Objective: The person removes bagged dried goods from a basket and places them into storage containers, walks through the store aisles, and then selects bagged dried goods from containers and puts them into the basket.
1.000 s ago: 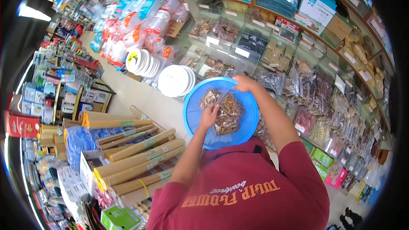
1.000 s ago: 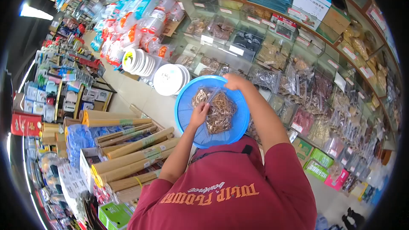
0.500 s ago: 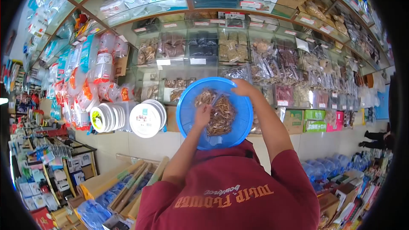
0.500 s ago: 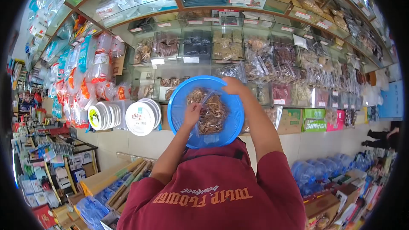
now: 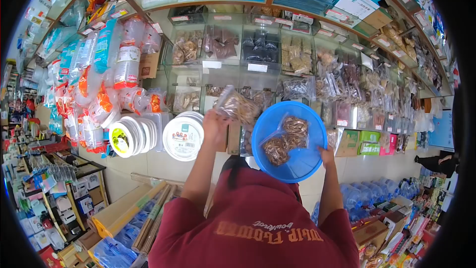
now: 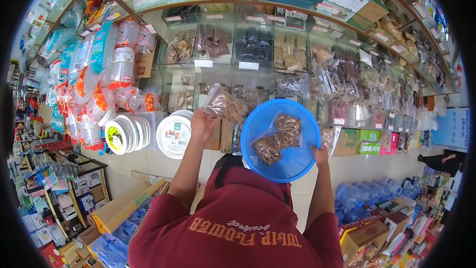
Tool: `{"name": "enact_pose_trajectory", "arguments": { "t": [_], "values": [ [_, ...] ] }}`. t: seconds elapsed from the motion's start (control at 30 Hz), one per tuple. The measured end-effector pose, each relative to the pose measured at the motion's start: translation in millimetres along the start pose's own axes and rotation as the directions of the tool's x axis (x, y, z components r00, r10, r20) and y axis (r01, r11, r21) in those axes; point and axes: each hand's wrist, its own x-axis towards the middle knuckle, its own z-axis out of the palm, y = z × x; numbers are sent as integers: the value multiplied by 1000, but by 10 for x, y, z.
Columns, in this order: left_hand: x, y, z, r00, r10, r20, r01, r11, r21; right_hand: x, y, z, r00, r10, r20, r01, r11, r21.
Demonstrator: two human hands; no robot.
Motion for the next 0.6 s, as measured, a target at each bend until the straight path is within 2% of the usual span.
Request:
{"name": "enact_pose_trajectory", "arguments": {
  "t": [0.03, 0.1, 0.17, 0.23, 0.27, 0.3, 0.33, 0.37, 0.43, 0.47, 0.5, 0.53, 0.57, 0.6],
  "values": [
    [143, 24, -138, 1000, -11, -3, 11, 1000, -1, -162, 96, 10, 1000, 10, -4, -10, 1000, -5],
    [454, -17, -403, 998, 14, -64, -18, 998, -52, -516, 209, 63, 986, 152, -69, -122, 939, 322],
    [710, -115, -557, 998, 4, -70, -11, 996, -94, -802, 391, 85, 967, 230, -110, -174, 911, 373],
    [1006, -281, -729, 979, -64, -194, 43, 993, -114, -1055, 661, 82, 940, 307, -150, -217, 875, 432],
    [1168, -388, -815, 980, -74, -184, 55, 993, -107, -1174, 787, 75, 919, 354, -174, -234, 845, 482],
    [1312, -507, -908, 963, -89, -253, 57, 990, -133, -1292, 911, 65, 894, 402, -196, -249, 811, 529],
    [1427, -610, -980, 941, -107, -322, 59, 986, -156, -1417, 1060, 62, 887, 413, -206, -251, 806, 536],
    [1534, -691, -1036, 941, -121, -317, 77, 986, -147, -1555, 1218, 64, 875, 426, -230, -214, 766, 606],
    [1707, -794, -1087, 877, -71, -476, 5, 990, -139, -1784, 1340, 72, 850, 456, -262, -174, 714, 678],
    [1672, -755, -1025, 863, -56, -502, 12, 996, -90, -1931, 1359, 83, 839, 475, -266, -177, 700, 692],
    [2090, -1057, -1536, 866, -64, -496, 31, 997, -75, -2076, 1376, 93, 827, 495, -269, -178, 683, 709],
    [2460, -1346, -2023, 872, 242, -424, 29, 841, 540, -2188, 1392, 100, 814, 511, -276, -176, 670, 721],
    [2823, -1550, -2431, 879, 447, -164, -2, 347, 938, -2278, 1423, 114, 818, 514, -259, -175, 650, 739],
    [2942, -1620, -2543, 866, 488, -113, 102, 49, 994, -2362, 1464, 145, 821, 515, -245, -166, 627, 762]
  ]
}}
